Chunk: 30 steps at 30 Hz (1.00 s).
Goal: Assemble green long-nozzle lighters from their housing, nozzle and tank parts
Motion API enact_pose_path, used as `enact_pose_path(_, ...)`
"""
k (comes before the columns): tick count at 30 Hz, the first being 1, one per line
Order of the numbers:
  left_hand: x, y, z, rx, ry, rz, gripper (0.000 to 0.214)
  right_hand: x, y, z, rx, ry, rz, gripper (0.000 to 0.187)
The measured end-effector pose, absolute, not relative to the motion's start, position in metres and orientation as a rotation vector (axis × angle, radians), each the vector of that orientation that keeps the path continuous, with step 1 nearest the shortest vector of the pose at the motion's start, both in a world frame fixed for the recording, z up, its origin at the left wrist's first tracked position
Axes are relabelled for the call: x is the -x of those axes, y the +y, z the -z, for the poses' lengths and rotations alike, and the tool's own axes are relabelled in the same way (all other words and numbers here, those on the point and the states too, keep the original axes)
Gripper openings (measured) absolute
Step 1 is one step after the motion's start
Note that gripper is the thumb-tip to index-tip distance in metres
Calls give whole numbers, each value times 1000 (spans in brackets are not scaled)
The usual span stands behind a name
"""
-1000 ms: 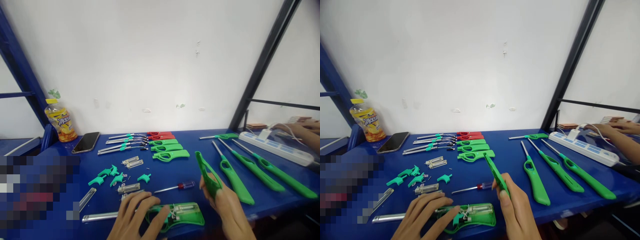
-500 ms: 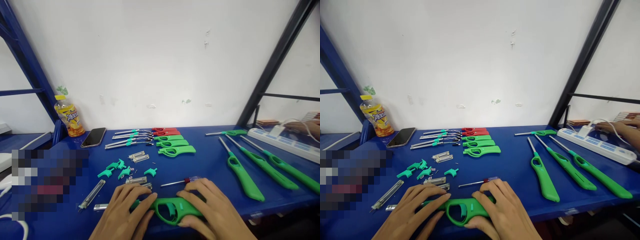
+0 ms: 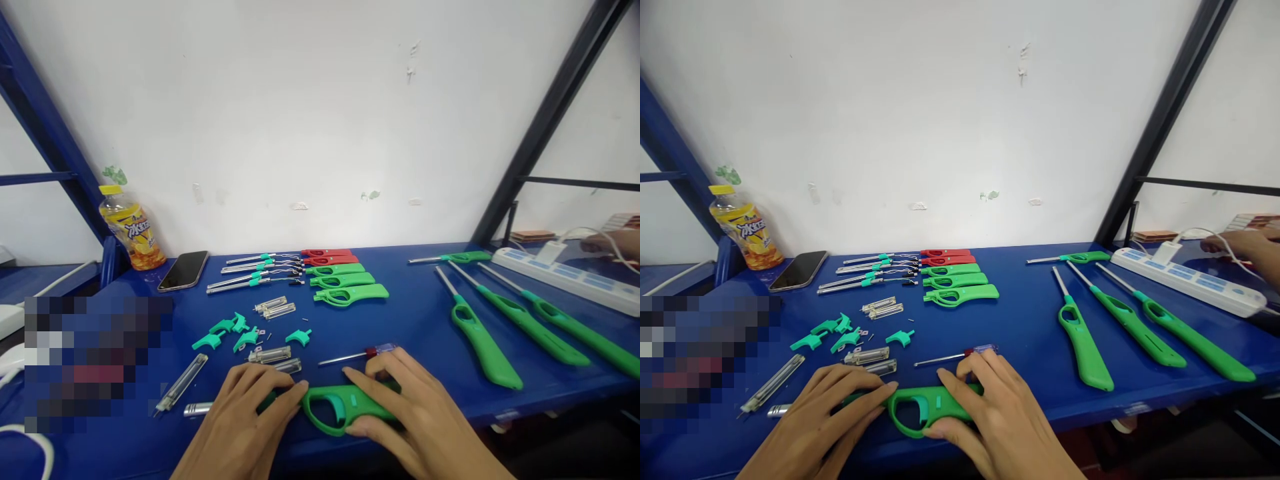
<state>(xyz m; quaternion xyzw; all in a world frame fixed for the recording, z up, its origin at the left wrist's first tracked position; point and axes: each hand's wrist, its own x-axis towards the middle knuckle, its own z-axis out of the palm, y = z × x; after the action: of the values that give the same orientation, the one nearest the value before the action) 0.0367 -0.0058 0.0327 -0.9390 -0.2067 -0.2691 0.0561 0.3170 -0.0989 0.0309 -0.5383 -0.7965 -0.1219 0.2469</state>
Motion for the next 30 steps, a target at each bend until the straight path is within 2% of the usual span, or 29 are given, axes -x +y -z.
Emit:
enact_pose_path(13, -44, -6, -35, 2829, -540, 911, 51, -311, -103, -27, 1469, -2193, 529, 46)
enact_pose_path(22, -42, -16, -35, 2842, -571, 769, 54, -312, -111, -26, 1466, -2157, 521, 48)
enact_pose_path(26, -36, -22, -37, 2696, -592, 699, 43, -314, -112, -22, 1451, -2106, 501, 46)
enact_pose_path(30, -21, -20, -37, 2426, -638, 888, 37, -314, -113, -22, 1445, -2085, 426, 40)
